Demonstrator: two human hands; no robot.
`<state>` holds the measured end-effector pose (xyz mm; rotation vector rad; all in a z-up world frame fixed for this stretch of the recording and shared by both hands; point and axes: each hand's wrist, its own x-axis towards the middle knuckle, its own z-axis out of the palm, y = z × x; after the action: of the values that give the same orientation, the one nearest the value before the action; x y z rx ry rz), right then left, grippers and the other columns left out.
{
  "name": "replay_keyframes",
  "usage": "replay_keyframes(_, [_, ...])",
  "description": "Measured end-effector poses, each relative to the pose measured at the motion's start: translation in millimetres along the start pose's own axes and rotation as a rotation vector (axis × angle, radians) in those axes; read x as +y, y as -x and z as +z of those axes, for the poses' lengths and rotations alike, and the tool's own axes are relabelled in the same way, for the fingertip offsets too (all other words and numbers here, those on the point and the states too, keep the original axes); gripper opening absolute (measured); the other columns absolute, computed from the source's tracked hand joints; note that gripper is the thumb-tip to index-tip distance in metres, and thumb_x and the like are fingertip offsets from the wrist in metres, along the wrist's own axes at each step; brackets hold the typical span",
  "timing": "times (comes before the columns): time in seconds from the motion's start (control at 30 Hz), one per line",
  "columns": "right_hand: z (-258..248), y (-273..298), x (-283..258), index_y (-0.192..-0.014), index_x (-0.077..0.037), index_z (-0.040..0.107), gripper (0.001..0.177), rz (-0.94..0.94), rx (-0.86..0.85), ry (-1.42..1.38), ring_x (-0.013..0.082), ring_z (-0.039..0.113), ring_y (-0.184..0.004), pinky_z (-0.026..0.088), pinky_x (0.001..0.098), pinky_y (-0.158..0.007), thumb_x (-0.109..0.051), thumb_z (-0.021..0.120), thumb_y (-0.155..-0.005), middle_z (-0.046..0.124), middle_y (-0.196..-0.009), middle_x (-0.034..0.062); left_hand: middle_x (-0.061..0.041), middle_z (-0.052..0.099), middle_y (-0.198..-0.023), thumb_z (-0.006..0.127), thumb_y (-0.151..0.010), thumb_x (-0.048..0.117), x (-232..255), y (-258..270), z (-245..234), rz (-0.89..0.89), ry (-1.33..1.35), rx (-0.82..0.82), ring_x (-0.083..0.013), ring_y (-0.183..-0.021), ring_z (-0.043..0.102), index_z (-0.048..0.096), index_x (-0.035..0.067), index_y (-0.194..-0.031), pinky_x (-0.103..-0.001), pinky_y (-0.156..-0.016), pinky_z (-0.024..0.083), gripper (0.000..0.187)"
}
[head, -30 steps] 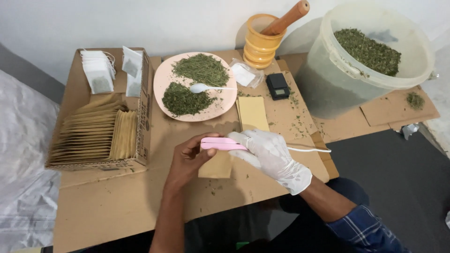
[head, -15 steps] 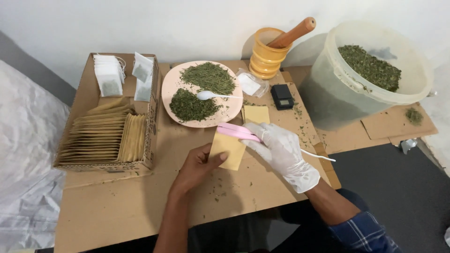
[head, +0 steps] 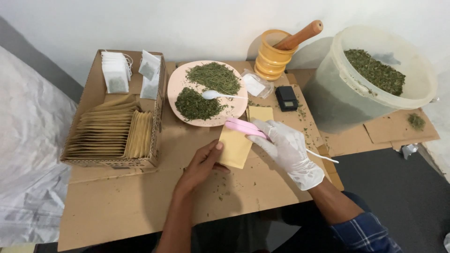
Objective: Folding and sealing individual tea bags using a handheld heat sealer.
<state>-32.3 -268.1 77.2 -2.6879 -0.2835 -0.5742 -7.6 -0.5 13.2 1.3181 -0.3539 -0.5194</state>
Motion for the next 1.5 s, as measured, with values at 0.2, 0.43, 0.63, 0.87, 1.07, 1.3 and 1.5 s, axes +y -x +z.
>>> replay_keyframes(0.2, [3, 0, 1, -0.133, -0.036, 0.080, 0.037, -0.001, 0.013, -0.004, 0.0152, 0.078, -0.092, 0.060, 0.0309, -0.079, -0.053, 0.079, -0.101, 0.079, -0.101, -0.0075, -0.033, 0.071, -0.140, 0.048, -0.119, 0.040, -27, -10, -9, 0.065, 0.057, -0.054, -0.0379, -0.117, 0.077, 0.050, -0.002, -0.168, -0.049, -0.092, 0.072, 0.064])
replay_keyframes(0.43, [0, -1, -2, -0.133, -0.037, 0.080, 0.036, 0.002, 0.010, -0.010, 0.0148, 0.078, -0.092, 0.059, 0.0307, -0.077, -0.054, 0.078, -0.101, 0.079, -0.099, -0.0084, -0.033, 0.072, -0.138, 0.049, -0.120, 0.036, -29, -13, -9, 0.075, 0.055, -0.064, -0.0368, -0.116, 0.078, 0.051, -0.003, -0.166, -0.051, -0.091, 0.073, 0.061])
replay_keyframes(0.63, [-2, -1, -3, -0.133, -0.037, 0.080, 0.036, -0.014, 0.013, -0.021, 0.0150, 0.078, -0.091, 0.060, 0.0308, -0.077, -0.054, 0.078, -0.101, 0.079, -0.099, -0.0080, -0.034, 0.072, -0.140, 0.051, -0.119, 0.035, -21, -10, -6, 0.066, 0.077, -0.053, -0.0392, -0.119, 0.076, 0.051, -0.004, -0.166, -0.051, -0.092, 0.073, 0.061])
replay_keyframes(0.87, [-5, -1, -2, -0.134, -0.035, 0.078, 0.037, -0.011, -0.022, -0.026, 0.0171, 0.078, -0.096, 0.061, 0.0325, -0.082, -0.054, 0.078, -0.101, 0.079, -0.102, -0.0054, -0.033, 0.072, -0.144, 0.052, -0.118, 0.030, -19, -12, -6, 0.048, 0.110, -0.036, -0.0394, -0.124, 0.075, 0.054, -0.002, -0.164, -0.052, -0.093, 0.072, 0.057])
replay_keyframes(1.07, [-6, 1, -3, -0.138, -0.034, 0.077, 0.044, 0.022, -0.030, -0.087, 0.0201, 0.079, -0.100, 0.063, 0.0367, -0.085, -0.054, 0.079, -0.099, 0.079, -0.104, -0.0032, -0.031, 0.072, -0.147, 0.053, -0.116, 0.032, -7, -8, -1, -0.008, 0.116, 0.000, -0.0405, -0.126, 0.075, 0.056, -0.002, -0.163, -0.051, -0.096, 0.072, 0.058])
replay_keyframes(1.3, [-29, -2, 11, -0.153, -0.039, 0.068, 0.064, 0.186, -0.118, -0.079, 0.0192, 0.079, -0.117, 0.064, 0.0387, -0.099, -0.055, 0.085, -0.093, 0.081, -0.122, -0.0031, -0.033, 0.070, -0.149, 0.054, -0.115, 0.037, -4, -8, -6, -0.040, 0.114, 0.067, -0.0440, -0.127, 0.075, 0.058, 0.000, -0.162, -0.052, -0.098, 0.071, 0.060])
replay_keyframes(1.5, [-61, 0, 37, -0.160, -0.046, 0.058, 0.067, 0.494, -0.270, 0.052, 0.0343, 0.075, -0.129, 0.057, 0.0510, -0.118, -0.060, 0.078, -0.097, 0.079, -0.130, 0.0110, -0.036, 0.065, -0.152, 0.056, -0.114, 0.038, 4, -6, -1, -0.068, 0.155, 0.179, -0.0494, -0.129, 0.072, 0.055, 0.000, -0.164, -0.058, -0.100, 0.069, 0.062])
